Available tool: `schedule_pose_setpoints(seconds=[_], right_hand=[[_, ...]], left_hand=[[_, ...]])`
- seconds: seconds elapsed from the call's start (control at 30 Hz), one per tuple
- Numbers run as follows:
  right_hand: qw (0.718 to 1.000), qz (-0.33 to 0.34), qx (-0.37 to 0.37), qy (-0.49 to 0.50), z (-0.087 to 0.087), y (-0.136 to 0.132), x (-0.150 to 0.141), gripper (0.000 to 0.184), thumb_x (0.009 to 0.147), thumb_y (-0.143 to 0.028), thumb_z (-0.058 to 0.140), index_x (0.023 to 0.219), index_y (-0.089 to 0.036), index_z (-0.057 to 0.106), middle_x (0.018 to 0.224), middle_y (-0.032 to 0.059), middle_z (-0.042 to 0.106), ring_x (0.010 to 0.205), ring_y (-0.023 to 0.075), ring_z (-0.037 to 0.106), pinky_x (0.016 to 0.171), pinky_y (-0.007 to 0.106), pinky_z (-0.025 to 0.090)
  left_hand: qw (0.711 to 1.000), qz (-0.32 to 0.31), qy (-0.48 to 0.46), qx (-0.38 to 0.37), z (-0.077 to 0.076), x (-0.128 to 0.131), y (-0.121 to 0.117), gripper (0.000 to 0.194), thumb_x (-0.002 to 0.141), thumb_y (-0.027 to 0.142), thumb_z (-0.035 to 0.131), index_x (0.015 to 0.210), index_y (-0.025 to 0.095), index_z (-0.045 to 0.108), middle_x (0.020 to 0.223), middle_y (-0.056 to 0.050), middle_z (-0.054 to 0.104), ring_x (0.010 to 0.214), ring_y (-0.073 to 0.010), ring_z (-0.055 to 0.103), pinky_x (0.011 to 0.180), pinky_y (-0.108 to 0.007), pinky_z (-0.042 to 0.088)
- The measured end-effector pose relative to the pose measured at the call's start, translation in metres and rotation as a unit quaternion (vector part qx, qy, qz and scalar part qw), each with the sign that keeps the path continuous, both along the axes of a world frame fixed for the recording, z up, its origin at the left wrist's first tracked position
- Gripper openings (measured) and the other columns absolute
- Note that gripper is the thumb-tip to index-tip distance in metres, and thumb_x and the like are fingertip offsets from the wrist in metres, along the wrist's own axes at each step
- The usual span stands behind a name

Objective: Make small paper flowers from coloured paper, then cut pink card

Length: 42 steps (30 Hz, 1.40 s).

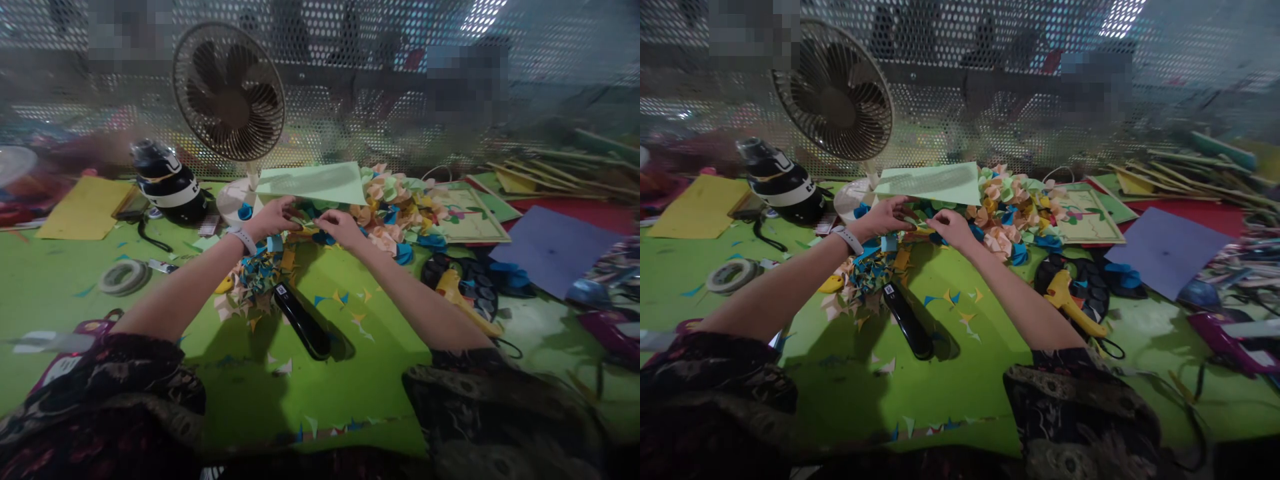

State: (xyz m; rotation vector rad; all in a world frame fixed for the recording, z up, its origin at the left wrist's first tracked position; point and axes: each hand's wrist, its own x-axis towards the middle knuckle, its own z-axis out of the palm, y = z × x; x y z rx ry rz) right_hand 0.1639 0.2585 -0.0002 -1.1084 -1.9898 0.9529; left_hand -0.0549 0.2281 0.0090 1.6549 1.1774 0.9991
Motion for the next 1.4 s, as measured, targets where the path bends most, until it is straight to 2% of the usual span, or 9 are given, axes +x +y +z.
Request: schedule_pose_setpoints(seconds=[0.23,0.37,0.6,0.73,0.83,1.0,1.07,1.17,1.4], right_hand=[[0.996,-0.028,-0.003,0.081,-0.018,0.006,-0.003,0.036,0.066,-0.056,0.067,0.072,-0.022,0.058,0.071,0.0008,0.062,0.070,0.0177,0.055,0.068,0.031,0.045],[0.996,-0.015,0.006,0.092,-0.022,0.004,-0.001,0.036,0.070,-0.057,0.065,0.076,-0.022,0.058,0.075,0.0015,0.063,0.072,0.0179,0.057,0.071,0.032,0.048],[0.995,0.007,0.045,0.094,-0.025,-0.002,-0.005,0.031,0.073,-0.051,0.065,0.080,-0.021,0.060,0.082,0.0024,0.067,0.082,0.0196,0.062,0.083,0.036,0.049],[0.990,-0.001,-0.021,0.139,-0.021,0.000,0.001,0.037,0.067,-0.053,0.073,0.077,-0.021,0.058,0.075,-0.0002,0.063,0.074,0.0167,0.058,0.075,0.032,0.049],[0.976,-0.004,-0.108,0.190,-0.018,0.000,0.004,0.043,0.060,-0.053,0.082,0.076,-0.020,0.059,0.071,-0.0024,0.062,0.068,0.0135,0.055,0.070,0.029,0.047],[0.917,0.002,-0.253,0.307,-0.016,-0.007,0.003,0.047,0.050,-0.044,0.094,0.074,-0.020,0.062,0.070,-0.0040,0.063,0.067,0.0111,0.058,0.071,0.027,0.050],[0.895,0.000,-0.286,0.342,-0.014,-0.010,0.002,0.045,0.049,-0.040,0.096,0.072,-0.020,0.063,0.069,-0.0042,0.063,0.066,0.0108,0.060,0.071,0.026,0.051],[0.872,-0.015,-0.321,0.369,-0.012,-0.013,0.003,0.041,0.049,-0.033,0.097,0.070,-0.020,0.064,0.068,-0.0043,0.065,0.065,0.0099,0.061,0.068,0.024,0.052],[0.855,-0.026,-0.376,0.355,-0.004,-0.017,0.006,0.029,0.061,-0.023,0.091,0.071,-0.020,0.064,0.061,-0.0051,0.063,0.055,0.0090,0.059,0.056,0.022,0.050]], left_hand=[[1.000,0.003,-0.025,0.002,-0.001,0.003,-0.005,0.089,0.068,0.014,0.076,0.149,0.010,0.041,0.121,-0.018,0.068,0.085,-0.0162,0.069,0.084,-0.034,0.056],[0.999,0.025,-0.029,0.026,-0.003,0.005,-0.006,0.091,0.072,0.019,0.076,0.153,0.009,0.035,0.118,-0.017,0.069,0.086,-0.0170,0.070,0.087,-0.035,0.057],[0.998,0.025,-0.005,0.057,-0.003,0.018,-0.008,0.084,0.077,0.017,0.074,0.153,0.015,0.037,0.114,-0.013,0.070,0.085,-0.0153,0.071,0.085,-0.032,0.057],[0.997,0.026,-0.053,0.055,-0.001,0.016,-0.010,0.085,0.075,0.026,0.080,0.150,0.015,0.040,0.115,-0.014,0.070,0.096,-0.0188,0.071,0.091,-0.036,0.056],[0.995,0.020,-0.089,0.031,0.001,0.013,-0.012,0.074,0.072,0.033,0.083,0.137,0.012,0.054,0.106,-0.012,0.073,0.095,-0.0195,0.070,0.092,-0.037,0.054],[0.989,0.072,-0.130,0.015,0.004,0.018,-0.015,0.065,0.069,0.038,0.086,0.124,0.014,0.062,0.093,-0.006,0.073,0.088,-0.0172,0.068,0.083,-0.031,0.052],[0.984,0.109,-0.142,0.015,0.005,0.019,-0.016,0.059,0.069,0.039,0.087,0.118,0.014,0.064,0.088,-0.003,0.071,0.084,-0.0157,0.066,0.079,-0.028,0.051],[0.984,0.103,-0.148,-0.007,0.006,0.020,-0.017,0.051,0.068,0.037,0.088,0.109,0.014,0.067,0.079,-0.001,0.068,0.076,-0.0131,0.064,0.072,-0.026,0.049],[0.981,0.082,-0.174,-0.039,0.008,0.023,-0.019,0.043,0.068,0.026,0.088,0.104,0.012,0.069,0.074,0.001,0.066,0.068,-0.0091,0.061,0.066,-0.023,0.047]])
